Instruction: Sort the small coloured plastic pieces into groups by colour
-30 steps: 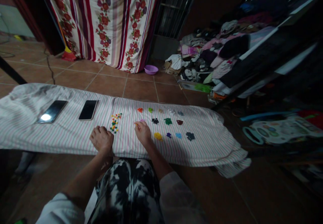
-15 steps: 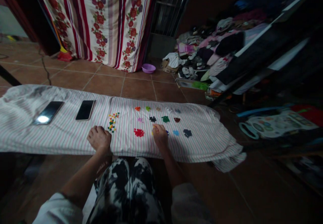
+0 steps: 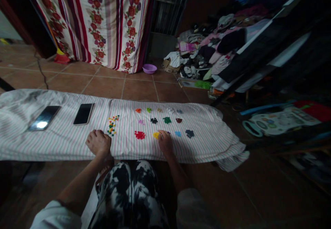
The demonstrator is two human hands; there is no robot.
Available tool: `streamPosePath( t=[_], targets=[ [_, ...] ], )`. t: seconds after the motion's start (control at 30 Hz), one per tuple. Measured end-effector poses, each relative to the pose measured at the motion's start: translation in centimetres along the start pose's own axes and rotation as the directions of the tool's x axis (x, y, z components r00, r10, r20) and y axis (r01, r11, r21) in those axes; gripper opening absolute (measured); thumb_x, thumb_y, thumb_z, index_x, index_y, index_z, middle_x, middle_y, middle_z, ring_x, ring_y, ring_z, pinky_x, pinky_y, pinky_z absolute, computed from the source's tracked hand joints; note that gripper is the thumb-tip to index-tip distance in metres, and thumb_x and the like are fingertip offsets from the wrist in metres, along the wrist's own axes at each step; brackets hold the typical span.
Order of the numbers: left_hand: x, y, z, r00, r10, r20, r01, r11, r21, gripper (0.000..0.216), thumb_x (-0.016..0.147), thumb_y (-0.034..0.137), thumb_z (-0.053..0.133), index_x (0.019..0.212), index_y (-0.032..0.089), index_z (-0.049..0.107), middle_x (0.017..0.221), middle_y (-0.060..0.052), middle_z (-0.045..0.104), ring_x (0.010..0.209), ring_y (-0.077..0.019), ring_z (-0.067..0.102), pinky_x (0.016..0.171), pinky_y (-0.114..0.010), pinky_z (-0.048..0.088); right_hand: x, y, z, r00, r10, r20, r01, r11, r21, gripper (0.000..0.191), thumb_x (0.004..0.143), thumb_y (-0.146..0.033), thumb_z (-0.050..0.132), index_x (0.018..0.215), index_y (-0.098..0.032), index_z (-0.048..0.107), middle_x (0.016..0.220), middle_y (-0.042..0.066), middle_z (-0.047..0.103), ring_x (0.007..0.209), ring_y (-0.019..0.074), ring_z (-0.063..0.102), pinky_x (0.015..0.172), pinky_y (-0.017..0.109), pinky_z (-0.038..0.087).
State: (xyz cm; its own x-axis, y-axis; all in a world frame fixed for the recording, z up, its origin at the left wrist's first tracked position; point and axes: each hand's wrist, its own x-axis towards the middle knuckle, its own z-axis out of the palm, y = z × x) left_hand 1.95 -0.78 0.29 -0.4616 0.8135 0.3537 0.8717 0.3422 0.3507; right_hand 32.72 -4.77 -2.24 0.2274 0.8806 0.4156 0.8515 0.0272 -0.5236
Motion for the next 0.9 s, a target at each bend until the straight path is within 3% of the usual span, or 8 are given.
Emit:
streamPosePath(
  t=[0.4, 0.53, 0.9],
  targets=[
    [-0.1, 0.0, 0.1, 1.000, 0.014, -0.020, -0.013, 0.999, 0.036, 0.023, 0.081, 0.027, 0.043, 0.095, 0.015, 0.058, 0.111, -0.014, 0.057, 0.106, -0.0292, 0.048, 0.087, -0.043, 0.034, -0.7, 0.4, 0.6, 0.991, -0.136, -0.001, 0.136, 0.990, 0.028, 0.035, 0.091, -0.036, 0.044, 0.113, -0.014, 0.062, 0.111, 0.014, 0.065, 0.108, 0.0249, 0.056, 0.094, 0.042, 0.046],
    [-0.1, -0.1, 0.3, 1.000, 0.017, -0.020, -0.016, 0.999, 0.042, 0.023, 0.081, 0.027, 0.044, 0.094, 0.015, 0.058, 0.110, -0.013, 0.058, 0.106, -0.0291, 0.048, 0.087, -0.043, 0.034, -0.4, -0.1, 1.0, 0.982, -0.188, 0.030, 0.187, 0.982, 0.024, 0.031, 0.089, -0.032, 0.049, 0.112, -0.016, 0.063, 0.112, 0.013, 0.064, 0.107, 0.0247, 0.055, 0.094, 0.042, 0.045],
    [-0.1, 0.1, -0.2, 0.999, -0.018, 0.031, 0.018, 1.000, -0.004, 0.025, 0.081, 0.027, 0.044, 0.098, 0.015, 0.058, 0.112, -0.015, 0.056, 0.110, -0.0303, 0.045, 0.090, -0.045, 0.031, -0.2, -0.8, 1.1, 0.984, -0.171, 0.048, 0.173, 0.984, -0.048, 0.025, 0.088, -0.023, 0.048, 0.102, -0.016, 0.067, 0.104, 0.010, 0.065, 0.101, 0.0228, 0.055, 0.091, 0.038, 0.045]
  ],
)
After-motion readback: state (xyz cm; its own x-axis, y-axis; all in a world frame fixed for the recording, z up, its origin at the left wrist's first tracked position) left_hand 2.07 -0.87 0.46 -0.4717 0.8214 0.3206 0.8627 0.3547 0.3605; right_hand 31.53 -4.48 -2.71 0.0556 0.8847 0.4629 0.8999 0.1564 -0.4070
